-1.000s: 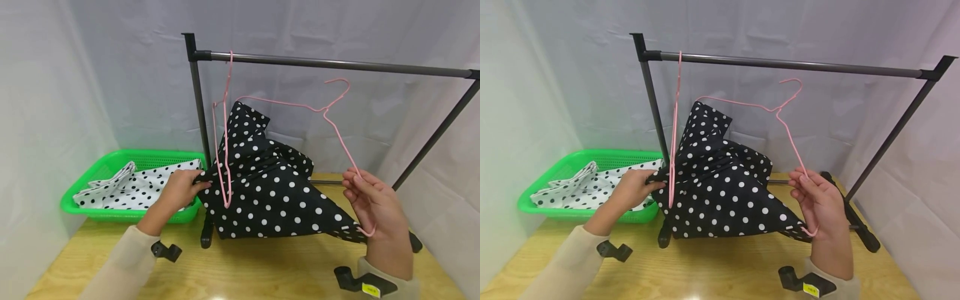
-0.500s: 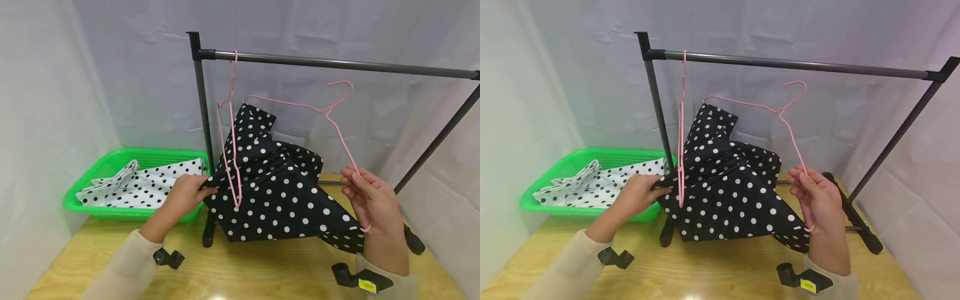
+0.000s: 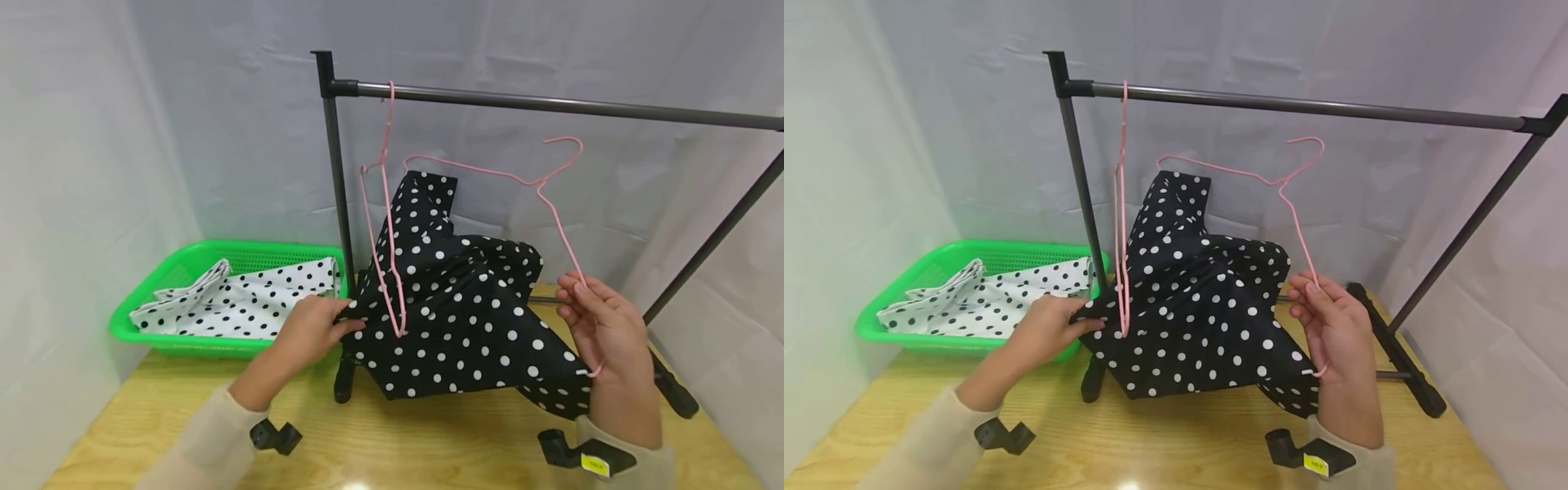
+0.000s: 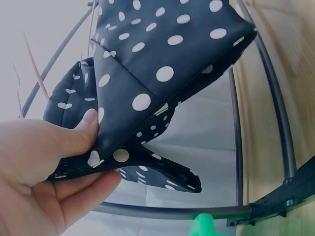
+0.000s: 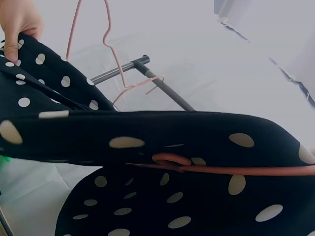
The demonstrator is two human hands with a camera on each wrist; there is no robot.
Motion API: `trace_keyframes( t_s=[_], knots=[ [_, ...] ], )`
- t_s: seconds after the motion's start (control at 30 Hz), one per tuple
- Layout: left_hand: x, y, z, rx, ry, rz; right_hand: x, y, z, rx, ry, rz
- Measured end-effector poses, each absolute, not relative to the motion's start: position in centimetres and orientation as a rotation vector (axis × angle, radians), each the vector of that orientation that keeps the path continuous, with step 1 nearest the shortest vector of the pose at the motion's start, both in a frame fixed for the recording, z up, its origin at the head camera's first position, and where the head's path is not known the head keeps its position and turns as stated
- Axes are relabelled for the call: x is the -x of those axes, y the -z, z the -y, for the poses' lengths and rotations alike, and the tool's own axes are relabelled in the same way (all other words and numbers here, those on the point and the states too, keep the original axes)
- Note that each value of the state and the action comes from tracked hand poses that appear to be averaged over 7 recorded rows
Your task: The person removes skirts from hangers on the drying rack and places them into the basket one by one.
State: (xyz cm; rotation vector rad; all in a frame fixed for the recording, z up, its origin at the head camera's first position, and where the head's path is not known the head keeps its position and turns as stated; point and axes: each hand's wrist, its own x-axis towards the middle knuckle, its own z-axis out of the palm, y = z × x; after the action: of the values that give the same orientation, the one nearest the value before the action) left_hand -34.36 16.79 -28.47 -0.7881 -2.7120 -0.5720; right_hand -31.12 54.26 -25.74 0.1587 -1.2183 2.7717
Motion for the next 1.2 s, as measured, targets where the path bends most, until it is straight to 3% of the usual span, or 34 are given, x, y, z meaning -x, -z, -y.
trace_keyframes(
  t_s=[0.67,1.2],
  knots=[
    [34.0,28.6,-15.2,0.755,0.556,2.697,31.0,26.0,-54.6,-0.288,-2.834,1.185],
    [34.6,28.5,-13.3,0.695,0.604,2.708,30.4,26.0,-55.4,-0.228,-2.804,1.198]
  ],
)
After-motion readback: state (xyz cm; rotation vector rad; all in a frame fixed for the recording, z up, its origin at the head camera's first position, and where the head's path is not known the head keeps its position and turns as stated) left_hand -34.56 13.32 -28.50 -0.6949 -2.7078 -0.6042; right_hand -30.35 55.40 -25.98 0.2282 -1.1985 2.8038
